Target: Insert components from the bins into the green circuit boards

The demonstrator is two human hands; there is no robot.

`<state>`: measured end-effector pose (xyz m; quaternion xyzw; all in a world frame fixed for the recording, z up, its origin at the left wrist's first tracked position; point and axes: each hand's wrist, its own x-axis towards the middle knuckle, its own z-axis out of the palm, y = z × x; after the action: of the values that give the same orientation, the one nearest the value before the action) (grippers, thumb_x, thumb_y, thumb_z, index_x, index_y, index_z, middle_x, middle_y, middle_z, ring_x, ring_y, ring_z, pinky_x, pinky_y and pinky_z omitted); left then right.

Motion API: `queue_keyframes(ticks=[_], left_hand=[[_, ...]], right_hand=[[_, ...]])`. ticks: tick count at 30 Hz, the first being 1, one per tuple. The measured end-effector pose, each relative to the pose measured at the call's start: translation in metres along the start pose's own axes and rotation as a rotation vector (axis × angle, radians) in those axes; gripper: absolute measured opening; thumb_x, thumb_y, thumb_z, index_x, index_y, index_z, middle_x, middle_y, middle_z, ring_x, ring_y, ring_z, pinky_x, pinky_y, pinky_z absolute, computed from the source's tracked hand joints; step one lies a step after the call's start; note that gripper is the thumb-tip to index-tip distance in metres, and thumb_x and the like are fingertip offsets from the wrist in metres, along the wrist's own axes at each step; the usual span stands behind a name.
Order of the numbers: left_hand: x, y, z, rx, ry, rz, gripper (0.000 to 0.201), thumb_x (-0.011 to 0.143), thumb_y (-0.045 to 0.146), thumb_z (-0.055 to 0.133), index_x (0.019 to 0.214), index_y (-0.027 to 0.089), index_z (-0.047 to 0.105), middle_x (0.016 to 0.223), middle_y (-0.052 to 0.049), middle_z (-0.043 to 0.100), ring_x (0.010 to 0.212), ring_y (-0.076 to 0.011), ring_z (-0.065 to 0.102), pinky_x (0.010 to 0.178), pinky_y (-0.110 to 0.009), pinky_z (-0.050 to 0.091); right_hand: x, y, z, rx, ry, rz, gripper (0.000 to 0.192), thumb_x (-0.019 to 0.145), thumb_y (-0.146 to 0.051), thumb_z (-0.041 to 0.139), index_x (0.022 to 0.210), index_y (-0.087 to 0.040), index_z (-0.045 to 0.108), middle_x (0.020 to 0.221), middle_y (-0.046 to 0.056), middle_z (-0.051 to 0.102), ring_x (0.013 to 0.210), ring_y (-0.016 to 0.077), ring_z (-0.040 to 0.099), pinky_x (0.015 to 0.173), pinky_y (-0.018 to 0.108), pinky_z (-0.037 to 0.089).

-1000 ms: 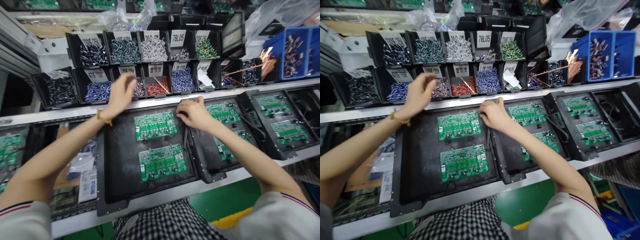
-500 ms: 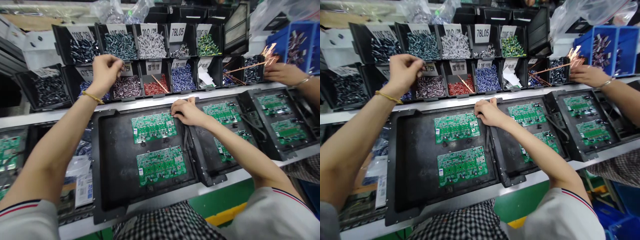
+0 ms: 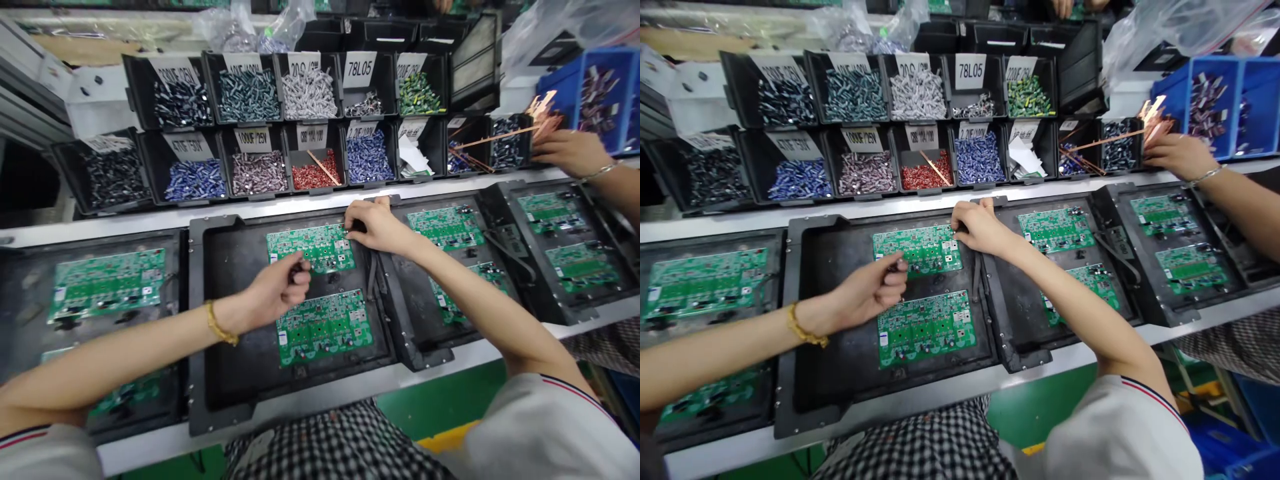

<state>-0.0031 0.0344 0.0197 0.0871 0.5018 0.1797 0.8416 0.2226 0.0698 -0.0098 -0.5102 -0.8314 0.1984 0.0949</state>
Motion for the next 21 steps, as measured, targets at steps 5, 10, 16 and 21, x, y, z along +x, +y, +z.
queue_keyframes(ticks=[5, 10, 16, 21], left_hand=[[0.010, -0.027, 0.013, 0.008, -0.128, 0.174, 0.041, 0.086, 0.046, 0.058, 0.066, 0.012, 0.051, 0.044, 0.008, 0.029, 0.035, -0.0021, 0.020, 0.035, -0.015, 0.015], [0.022, -0.031, 0.032, 0.068, -0.130, 0.374, 0.047, 0.089, 0.053, 0.048, 0.068, 0.012, 0.054, 0.043, 0.007, 0.031, 0.034, -0.0034, 0.020, 0.036, -0.016, 0.016], [0.032, -0.047, 0.052, 0.182, -0.121, 0.572, 0.048, 0.093, 0.048, 0.042, 0.059, 0.014, 0.045, 0.042, 0.005, 0.035, 0.035, -0.0040, 0.023, 0.038, -0.018, 0.015], [0.032, -0.047, 0.052, 0.274, -0.180, 0.606, 0.055, 0.090, 0.052, 0.047, 0.050, 0.014, 0.042, 0.041, 0.003, 0.035, 0.036, -0.0038, 0.026, 0.039, -0.019, 0.016]], right_hand=[[-0.013, -0.013, -0.005, 0.251, 0.179, -0.005, 0.008, 0.080, -0.025, 0.056, 0.082, -0.019, 0.060, 0.090, 0.004, 0.066, 0.088, 0.0192, 0.059, 0.083, 0.037, 0.035], [-0.026, -0.037, -0.016, 0.459, 0.218, -0.031, 0.014, 0.082, -0.026, 0.053, 0.079, -0.017, 0.063, 0.083, 0.005, 0.069, 0.080, 0.0161, 0.062, 0.075, 0.031, 0.044], [-0.051, -0.058, -0.028, 0.279, 0.253, -0.037, 0.012, 0.081, -0.028, 0.057, 0.080, -0.019, 0.065, 0.086, 0.003, 0.071, 0.083, 0.0171, 0.063, 0.077, 0.033, 0.037], [-0.062, -0.065, -0.031, 0.047, 0.255, -0.079, 0.013, 0.082, -0.021, 0.049, 0.080, -0.019, 0.061, 0.084, 0.002, 0.069, 0.080, 0.0160, 0.061, 0.073, 0.033, 0.027]])
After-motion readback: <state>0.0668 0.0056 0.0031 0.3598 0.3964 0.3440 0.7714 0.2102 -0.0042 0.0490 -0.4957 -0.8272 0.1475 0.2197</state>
